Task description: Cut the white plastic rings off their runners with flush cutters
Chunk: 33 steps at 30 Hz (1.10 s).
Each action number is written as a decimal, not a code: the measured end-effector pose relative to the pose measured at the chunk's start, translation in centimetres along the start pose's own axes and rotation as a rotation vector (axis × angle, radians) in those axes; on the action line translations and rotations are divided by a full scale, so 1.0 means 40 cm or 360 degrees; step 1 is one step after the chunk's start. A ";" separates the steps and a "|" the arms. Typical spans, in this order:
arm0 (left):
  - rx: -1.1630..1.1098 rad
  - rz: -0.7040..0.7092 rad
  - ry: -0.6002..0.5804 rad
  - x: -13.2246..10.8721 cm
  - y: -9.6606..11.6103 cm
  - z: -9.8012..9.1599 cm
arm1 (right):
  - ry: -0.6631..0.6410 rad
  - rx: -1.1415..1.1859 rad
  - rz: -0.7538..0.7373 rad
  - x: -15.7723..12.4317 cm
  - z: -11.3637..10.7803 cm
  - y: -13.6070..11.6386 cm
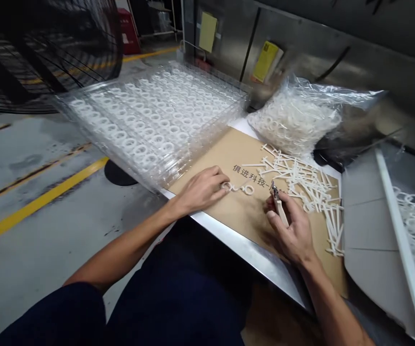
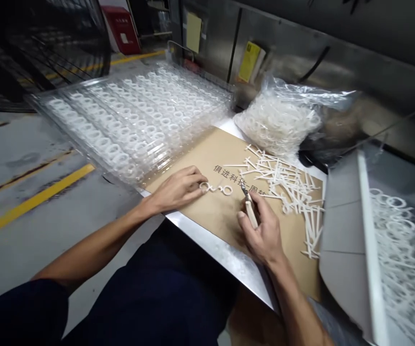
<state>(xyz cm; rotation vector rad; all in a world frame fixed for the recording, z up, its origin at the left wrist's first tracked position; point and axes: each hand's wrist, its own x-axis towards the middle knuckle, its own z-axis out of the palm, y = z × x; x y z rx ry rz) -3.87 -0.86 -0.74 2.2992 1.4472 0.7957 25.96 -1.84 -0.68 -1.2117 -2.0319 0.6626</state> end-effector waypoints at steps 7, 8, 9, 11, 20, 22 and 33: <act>-0.0401 0.0031 0.0598 -0.025 0.054 0.025 | -0.0347 0.0997 0.0335 -0.039 -0.006 -0.095; -0.0435 0.0035 0.0642 -0.028 0.065 0.030 | -0.0396 0.1029 0.0379 -0.042 -0.004 -0.104; -0.0459 0.0041 0.0681 -0.030 0.075 0.036 | -0.0433 0.1024 0.0410 -0.045 -0.003 -0.111; -0.0485 0.0078 0.0752 -0.031 0.090 0.048 | -0.0468 0.0955 0.0456 -0.049 0.001 -0.118; -0.0454 0.0115 0.0807 -0.028 0.101 0.053 | -0.0558 0.0820 0.0557 -0.041 -0.003 -0.133; -0.0459 0.0102 0.0787 -0.027 0.103 0.051 | -0.0566 0.0807 0.0564 -0.039 -0.003 -0.135; -0.0415 0.0148 0.0804 -0.024 0.105 0.048 | -0.0574 0.0813 0.0595 -0.034 -0.001 -0.137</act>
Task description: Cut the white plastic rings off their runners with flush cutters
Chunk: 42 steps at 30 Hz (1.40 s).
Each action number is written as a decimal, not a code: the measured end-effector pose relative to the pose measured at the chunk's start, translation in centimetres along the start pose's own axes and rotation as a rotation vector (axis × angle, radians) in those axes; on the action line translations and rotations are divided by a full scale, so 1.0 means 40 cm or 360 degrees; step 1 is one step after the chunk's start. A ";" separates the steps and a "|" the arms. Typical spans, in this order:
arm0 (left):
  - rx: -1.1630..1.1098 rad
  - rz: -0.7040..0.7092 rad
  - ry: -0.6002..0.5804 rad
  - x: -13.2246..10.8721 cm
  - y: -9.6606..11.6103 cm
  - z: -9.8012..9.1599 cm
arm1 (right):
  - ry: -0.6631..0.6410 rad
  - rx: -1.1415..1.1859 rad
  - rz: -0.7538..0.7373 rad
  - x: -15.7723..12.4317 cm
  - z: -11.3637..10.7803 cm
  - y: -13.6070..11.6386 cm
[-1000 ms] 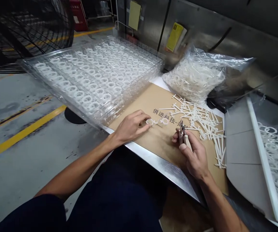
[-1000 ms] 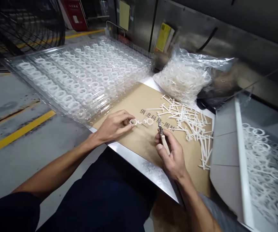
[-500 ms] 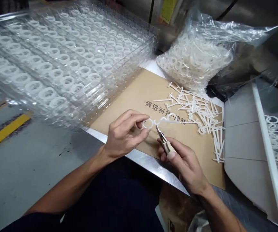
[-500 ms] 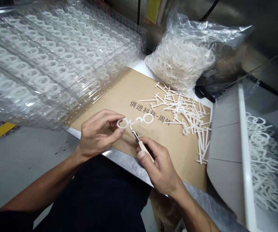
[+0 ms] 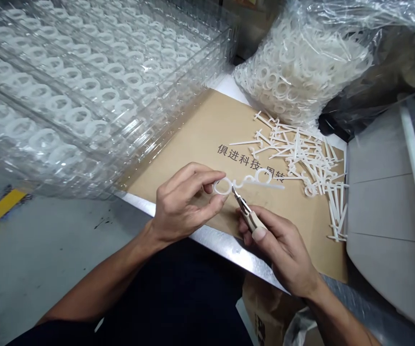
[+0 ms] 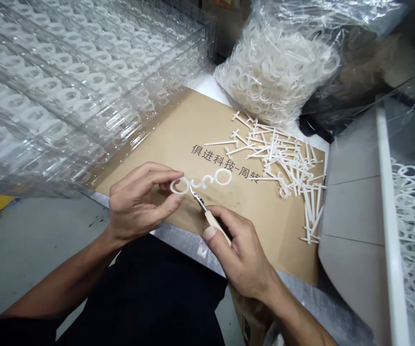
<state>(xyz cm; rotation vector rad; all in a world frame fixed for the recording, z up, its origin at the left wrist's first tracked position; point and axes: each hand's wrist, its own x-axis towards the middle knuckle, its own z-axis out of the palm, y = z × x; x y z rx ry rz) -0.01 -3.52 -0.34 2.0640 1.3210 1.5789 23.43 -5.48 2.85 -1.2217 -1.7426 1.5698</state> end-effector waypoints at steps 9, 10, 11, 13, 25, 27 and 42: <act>0.0009 0.0038 0.0033 0.003 -0.004 0.003 | -0.0034 0.0062 0.0050 0.000 0.001 -0.002; 0.0016 0.0042 0.0035 0.003 -0.004 0.002 | -0.0034 0.0064 0.0049 0.000 0.001 -0.002; 0.0022 0.0048 0.0036 0.004 -0.004 0.002 | -0.0034 0.0062 0.0049 0.000 0.001 -0.001; 0.0024 0.0056 0.0040 0.004 -0.003 0.001 | -0.0033 0.0051 0.0050 0.001 0.001 -0.001; 0.0007 0.0045 0.0022 0.000 -0.003 0.005 | 0.0004 0.0048 0.0039 0.001 0.004 0.003; 0.0012 0.0055 0.0024 0.002 -0.002 0.005 | 0.0007 0.0049 0.0025 0.002 0.006 0.004; 0.0015 0.0106 -0.0024 0.000 -0.001 0.005 | 0.0014 0.0066 0.0042 0.002 0.006 0.009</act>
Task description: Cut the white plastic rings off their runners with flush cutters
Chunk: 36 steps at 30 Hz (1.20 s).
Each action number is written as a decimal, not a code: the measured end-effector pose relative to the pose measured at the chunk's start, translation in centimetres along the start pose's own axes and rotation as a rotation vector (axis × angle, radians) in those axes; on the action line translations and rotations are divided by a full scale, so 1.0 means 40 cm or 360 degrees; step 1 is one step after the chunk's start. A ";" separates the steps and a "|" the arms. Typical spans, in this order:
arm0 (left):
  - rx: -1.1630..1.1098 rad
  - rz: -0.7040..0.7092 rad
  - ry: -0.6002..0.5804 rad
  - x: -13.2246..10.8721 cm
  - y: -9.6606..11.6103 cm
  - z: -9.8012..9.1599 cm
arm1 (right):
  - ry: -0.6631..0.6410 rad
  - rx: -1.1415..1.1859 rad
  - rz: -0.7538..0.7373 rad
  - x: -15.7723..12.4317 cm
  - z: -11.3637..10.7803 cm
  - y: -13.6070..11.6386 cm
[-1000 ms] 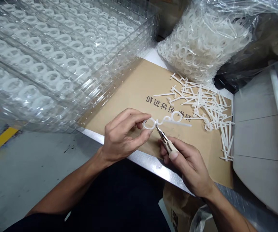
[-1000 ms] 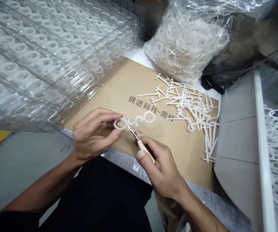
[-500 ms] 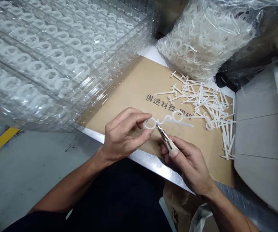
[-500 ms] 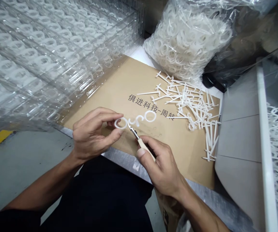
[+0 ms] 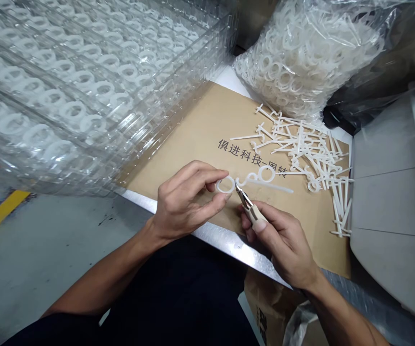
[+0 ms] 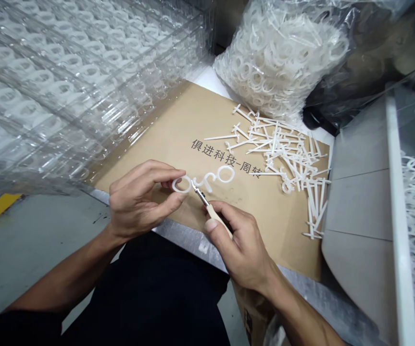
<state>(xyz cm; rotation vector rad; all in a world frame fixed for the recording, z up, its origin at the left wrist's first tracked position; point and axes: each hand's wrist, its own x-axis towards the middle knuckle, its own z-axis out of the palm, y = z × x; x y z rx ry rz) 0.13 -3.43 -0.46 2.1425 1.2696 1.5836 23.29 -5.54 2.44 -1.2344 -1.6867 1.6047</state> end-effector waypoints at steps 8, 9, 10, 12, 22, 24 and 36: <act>-0.0011 -0.0014 -0.0018 -0.001 -0.004 -0.001 | -0.0002 -0.0036 0.0008 0.002 0.001 -0.005; -0.0015 -0.0021 -0.0021 -0.001 -0.004 -0.002 | 0.0000 -0.0047 0.0007 0.003 0.001 -0.006; -0.0020 -0.0025 -0.0024 -0.001 -0.004 -0.002 | 0.0004 -0.0062 0.0002 0.004 0.002 -0.007; -0.0025 -0.0018 -0.0022 0.000 -0.003 -0.002 | 0.0008 -0.0114 -0.0015 0.004 0.003 -0.009; -0.0036 -0.0057 -0.0030 0.002 -0.004 0.001 | -0.0002 -0.0449 -0.0122 0.009 0.006 -0.014; -0.0051 -0.0071 -0.0036 0.001 -0.006 0.001 | 0.0004 -0.0467 -0.0127 0.011 0.007 -0.013; -0.0124 -0.0126 0.0022 -0.004 -0.012 0.000 | 0.0008 -0.0208 0.0025 0.019 0.008 0.002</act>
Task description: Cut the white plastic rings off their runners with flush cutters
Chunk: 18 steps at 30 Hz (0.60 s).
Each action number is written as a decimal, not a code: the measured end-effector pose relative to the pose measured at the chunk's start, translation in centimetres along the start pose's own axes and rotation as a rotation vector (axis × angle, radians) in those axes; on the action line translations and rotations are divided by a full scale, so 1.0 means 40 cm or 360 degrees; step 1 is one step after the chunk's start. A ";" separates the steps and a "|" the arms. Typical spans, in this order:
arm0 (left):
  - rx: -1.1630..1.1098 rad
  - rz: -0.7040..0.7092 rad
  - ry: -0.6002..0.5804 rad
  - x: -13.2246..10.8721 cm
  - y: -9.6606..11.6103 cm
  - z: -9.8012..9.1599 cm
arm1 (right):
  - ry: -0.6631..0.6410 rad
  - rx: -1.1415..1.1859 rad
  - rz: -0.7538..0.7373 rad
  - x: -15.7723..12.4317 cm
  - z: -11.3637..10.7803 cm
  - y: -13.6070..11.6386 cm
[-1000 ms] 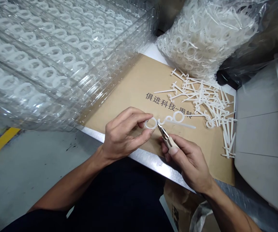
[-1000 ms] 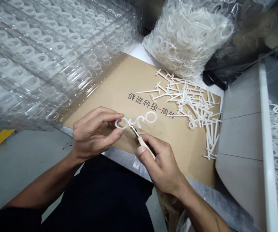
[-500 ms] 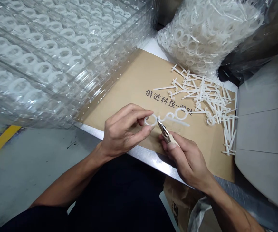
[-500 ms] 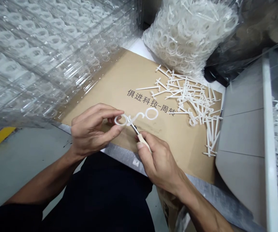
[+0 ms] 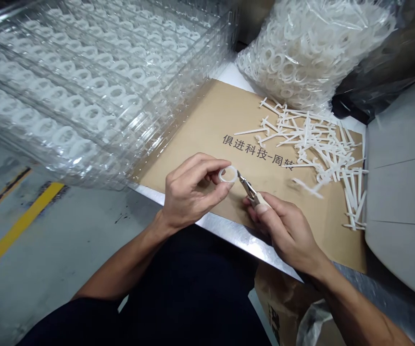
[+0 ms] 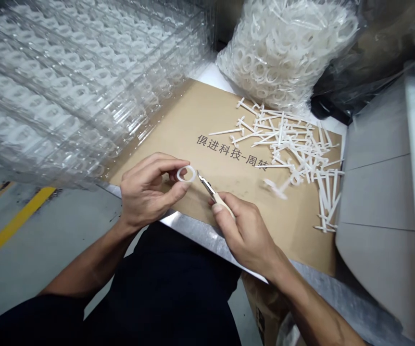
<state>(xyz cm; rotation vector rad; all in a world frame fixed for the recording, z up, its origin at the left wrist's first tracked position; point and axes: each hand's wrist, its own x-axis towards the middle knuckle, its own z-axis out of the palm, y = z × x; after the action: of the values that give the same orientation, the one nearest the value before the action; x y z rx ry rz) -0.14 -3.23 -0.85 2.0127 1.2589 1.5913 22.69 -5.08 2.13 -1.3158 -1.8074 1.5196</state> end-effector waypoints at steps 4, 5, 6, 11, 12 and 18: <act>-0.0027 0.0006 0.0033 0.001 0.000 -0.002 | 0.0001 0.0186 0.0063 -0.002 -0.004 0.013; -0.0029 0.0005 0.0034 0.001 0.000 -0.002 | -0.0003 0.0209 0.0070 -0.003 -0.005 0.015; -0.0030 0.0003 0.0036 0.002 0.001 -0.003 | -0.0005 0.0224 0.0076 -0.003 -0.005 0.017; -0.0028 0.0021 0.0035 0.005 0.002 -0.005 | -0.0016 0.0229 0.0079 -0.001 -0.009 0.017; -0.0019 0.0024 0.0039 0.005 0.002 -0.005 | -0.0017 0.0229 0.0073 0.000 -0.009 0.016; 0.0017 0.0016 0.0048 0.007 0.004 -0.005 | -0.0012 0.0238 0.0066 0.002 -0.011 0.010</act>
<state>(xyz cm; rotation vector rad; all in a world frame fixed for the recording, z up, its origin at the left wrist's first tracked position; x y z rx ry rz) -0.24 -3.18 -0.51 2.0117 1.2730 1.6289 23.14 -4.82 1.88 -1.2839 -1.6453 1.6493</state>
